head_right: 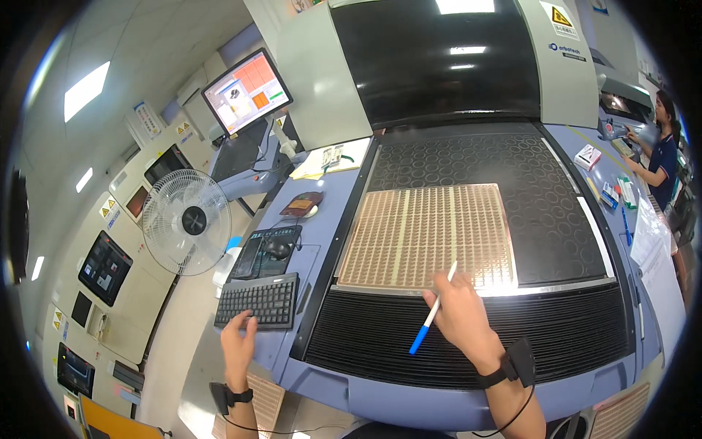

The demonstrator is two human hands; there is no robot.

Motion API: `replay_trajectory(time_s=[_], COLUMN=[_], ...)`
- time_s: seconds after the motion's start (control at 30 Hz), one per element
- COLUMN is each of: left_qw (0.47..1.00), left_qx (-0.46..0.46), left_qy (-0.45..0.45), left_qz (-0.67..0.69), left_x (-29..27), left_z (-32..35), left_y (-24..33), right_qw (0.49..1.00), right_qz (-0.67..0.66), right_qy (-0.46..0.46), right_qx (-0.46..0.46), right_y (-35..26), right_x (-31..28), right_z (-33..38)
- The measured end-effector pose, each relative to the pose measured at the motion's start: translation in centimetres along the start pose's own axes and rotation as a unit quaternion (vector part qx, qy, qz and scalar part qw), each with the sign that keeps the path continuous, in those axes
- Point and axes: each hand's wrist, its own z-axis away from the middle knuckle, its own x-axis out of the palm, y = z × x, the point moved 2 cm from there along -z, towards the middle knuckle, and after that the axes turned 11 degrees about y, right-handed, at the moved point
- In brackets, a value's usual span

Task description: Inspecting a panel of small electronic components or circuit boards on an industrial light table.

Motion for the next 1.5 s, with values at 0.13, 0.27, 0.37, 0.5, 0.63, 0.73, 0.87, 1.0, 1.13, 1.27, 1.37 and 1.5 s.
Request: replay_trajectory(time_s=[0.13,0.27,0.37,0.5,0.63,0.73,0.87,1.0,1.13,1.27,1.37,1.5], left_qw=[0.904,0.798,0.773,0.729,0.689,0.685,0.679,0.677,0.667,0.656,0.657,0.655], left_qx=[0.066,0.364,0.363,0.395,0.351,0.306,0.258,0.236,0.187,0.182,0.151,0.239], left_qy=[-0.192,-0.188,-0.269,-0.251,-0.283,-0.300,-0.345,-0.317,-0.360,-0.373,-0.375,-0.331], left_qz=[0.375,0.443,0.445,0.500,0.567,0.589,0.594,0.621,0.624,0.630,0.636,0.637], left_x=[3.4,7.1,8.5,11.1,10.8,10.7,10.9,10.9,10.8,10.9,10.8,10.7], left_z=[1.2,2.1,2.8,3.6,4.8,4.6,5.3,5.7,5.4,5.5,5.1,5.9], left_y=[12.1,21.6,23.9,22.9,22.3,22.0,21.0,21.0,21.1,21.1,20.8,20.9], right_qw=[0.963,0.925,0.906,0.874,0.867,0.851,0.860,0.858,0.867,0.858,0.880,0.877], right_qz=[-0.265,-0.378,-0.415,-0.426,-0.413,-0.434,-0.402,-0.396,-0.393,-0.386,-0.360,-0.379], right_qy=[0.050,0.028,-0.029,-0.148,-0.223,-0.241,-0.273,-0.274,-0.227,-0.225,-0.245,-0.235], right_qx=[0.015,0.017,0.085,0.183,0.166,0.172,0.154,0.178,0.207,0.256,0.188,0.178], right_y=[-2.0,-2.9,-2.8,-2.0,-2.7,-2.6,-2.6,-2.9,-3.4,-3.3,-3.1,-2.9], right_x=[0.2,0.8,-0.1,-0.8,-0.9,-0.4,-0.4,-0.5,-0.4,-0.5,-0.7,-0.2], right_z=[0.7,1.5,1.0,0.9,1.8,2.1,1.5,1.9,1.8,1.9,1.8,2.2])
